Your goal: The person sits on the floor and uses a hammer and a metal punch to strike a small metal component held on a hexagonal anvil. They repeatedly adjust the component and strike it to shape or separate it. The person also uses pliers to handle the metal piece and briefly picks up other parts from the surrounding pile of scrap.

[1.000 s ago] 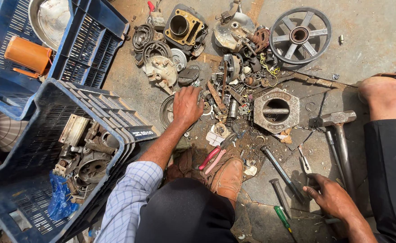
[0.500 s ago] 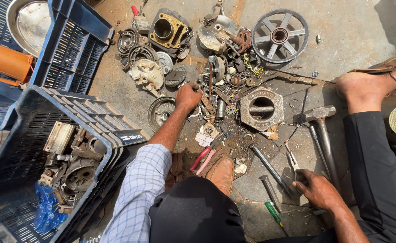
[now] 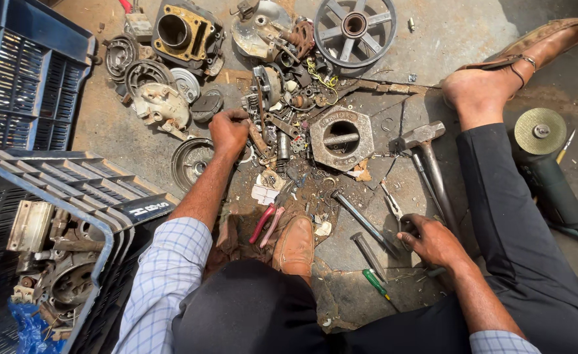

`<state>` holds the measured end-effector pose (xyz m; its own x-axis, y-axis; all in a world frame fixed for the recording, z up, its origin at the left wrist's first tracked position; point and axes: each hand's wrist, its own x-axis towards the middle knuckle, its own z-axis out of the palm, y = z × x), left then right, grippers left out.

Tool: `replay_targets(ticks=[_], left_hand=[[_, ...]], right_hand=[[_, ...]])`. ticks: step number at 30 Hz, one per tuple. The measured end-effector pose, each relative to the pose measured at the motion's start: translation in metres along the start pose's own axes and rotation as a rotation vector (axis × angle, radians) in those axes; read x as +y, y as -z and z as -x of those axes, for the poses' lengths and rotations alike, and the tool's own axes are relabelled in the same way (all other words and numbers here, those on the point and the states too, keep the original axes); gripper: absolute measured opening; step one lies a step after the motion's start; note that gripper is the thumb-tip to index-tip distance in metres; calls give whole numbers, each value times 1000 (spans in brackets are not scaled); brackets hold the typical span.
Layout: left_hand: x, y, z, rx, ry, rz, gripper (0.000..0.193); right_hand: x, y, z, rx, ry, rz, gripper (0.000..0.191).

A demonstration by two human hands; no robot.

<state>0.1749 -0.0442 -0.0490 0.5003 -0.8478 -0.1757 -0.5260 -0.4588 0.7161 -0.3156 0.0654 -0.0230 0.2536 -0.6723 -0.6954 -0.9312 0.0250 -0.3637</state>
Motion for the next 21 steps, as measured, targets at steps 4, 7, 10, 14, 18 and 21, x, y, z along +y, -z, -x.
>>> replay_targets(ticks=[4, 7, 10, 14, 18, 21], left_hand=[[-2, 7, -2, 50, -43, -14, 21], [1, 19, -11, 46, -73, 49, 22], [9, 27, -22, 45, -63, 126, 17], [23, 25, -35, 25, -87, 150, 19], [36, 16, -43, 134, -432, 89, 15], [47, 5, -45, 122, -498, 16, 18]], right_hand=[[-2, -1, 0, -8, 1, -38, 54], [-4, -2, -2, -26, 0, -43, 55], [-4, -3, -4, -43, 7, -35, 55], [3, -5, -5, -33, 6, -49, 55], [13, -12, -7, -30, -3, -75, 54], [20, -15, -7, -25, 12, -45, 53]])
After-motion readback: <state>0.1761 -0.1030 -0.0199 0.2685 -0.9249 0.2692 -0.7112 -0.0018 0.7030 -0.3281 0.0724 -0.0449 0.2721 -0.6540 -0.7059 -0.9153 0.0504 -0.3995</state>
